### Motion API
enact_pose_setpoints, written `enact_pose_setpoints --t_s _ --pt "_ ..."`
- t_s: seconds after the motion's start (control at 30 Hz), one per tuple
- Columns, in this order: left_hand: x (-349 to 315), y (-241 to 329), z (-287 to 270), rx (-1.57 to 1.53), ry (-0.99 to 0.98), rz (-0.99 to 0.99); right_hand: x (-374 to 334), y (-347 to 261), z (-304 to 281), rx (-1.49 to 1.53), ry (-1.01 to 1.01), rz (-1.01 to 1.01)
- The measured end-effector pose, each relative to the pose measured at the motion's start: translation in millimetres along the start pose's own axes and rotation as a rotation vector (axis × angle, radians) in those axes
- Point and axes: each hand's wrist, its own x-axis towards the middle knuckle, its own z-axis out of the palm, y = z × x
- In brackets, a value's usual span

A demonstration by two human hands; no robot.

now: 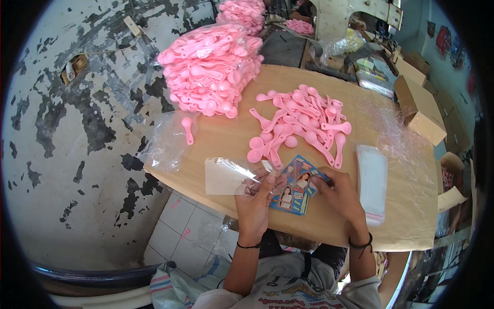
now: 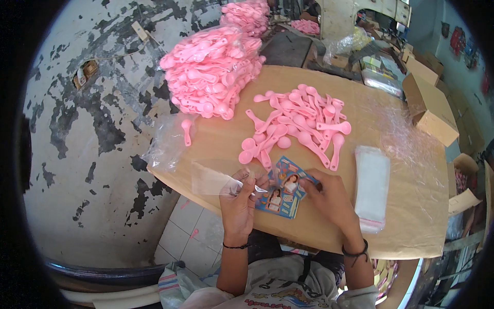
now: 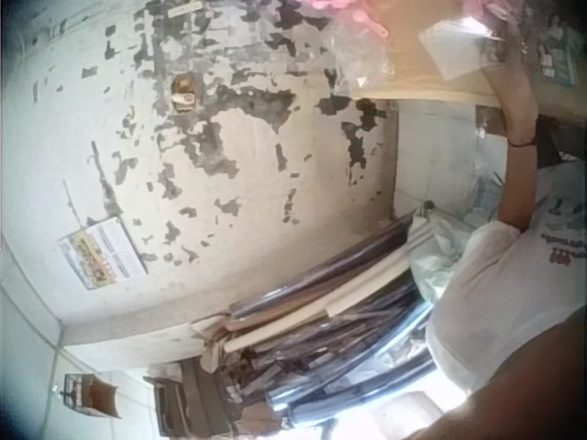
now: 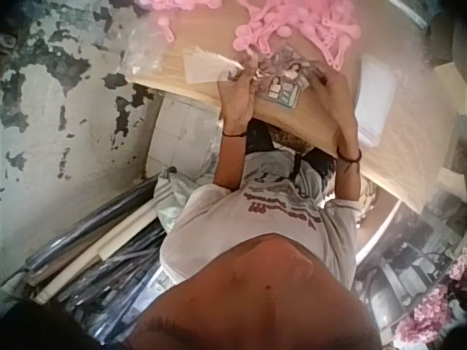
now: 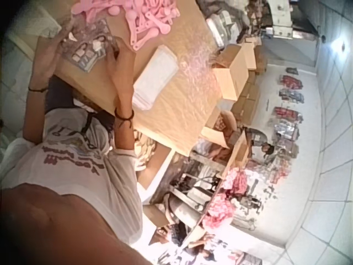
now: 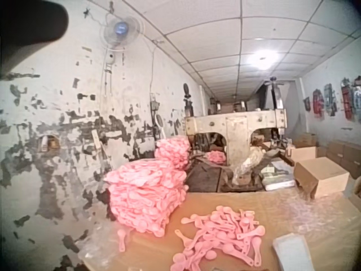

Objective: Manually packaging pink plastic items and instructional cards into clear plastic bags.

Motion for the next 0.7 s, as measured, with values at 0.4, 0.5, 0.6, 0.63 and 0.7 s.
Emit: enact_pose_setpoints --t_s 0.4,0.5,0.6,0.63,0.7 --pt "-4 9 16 -0.139 0.014 0.024 -18 5 -6 0.397 0.054 -0.062" --pt "-3 4 14 -0.066 -0.017 0.027 -17 4 -8 0.363 0.102 -0.028" --pt "-3 -1 7 -0.009 -0.016 0.052 -15 4 -7 0.311 0.129 0.106" --pt "-3 -1 6 -0.001 -0.010 0.074 -15 5 -7 0.356 0.091 0.071" --pt "-3 -2 1 0.020 0.019 0.071 -15 7 -5 0.400 0.049 0.038"
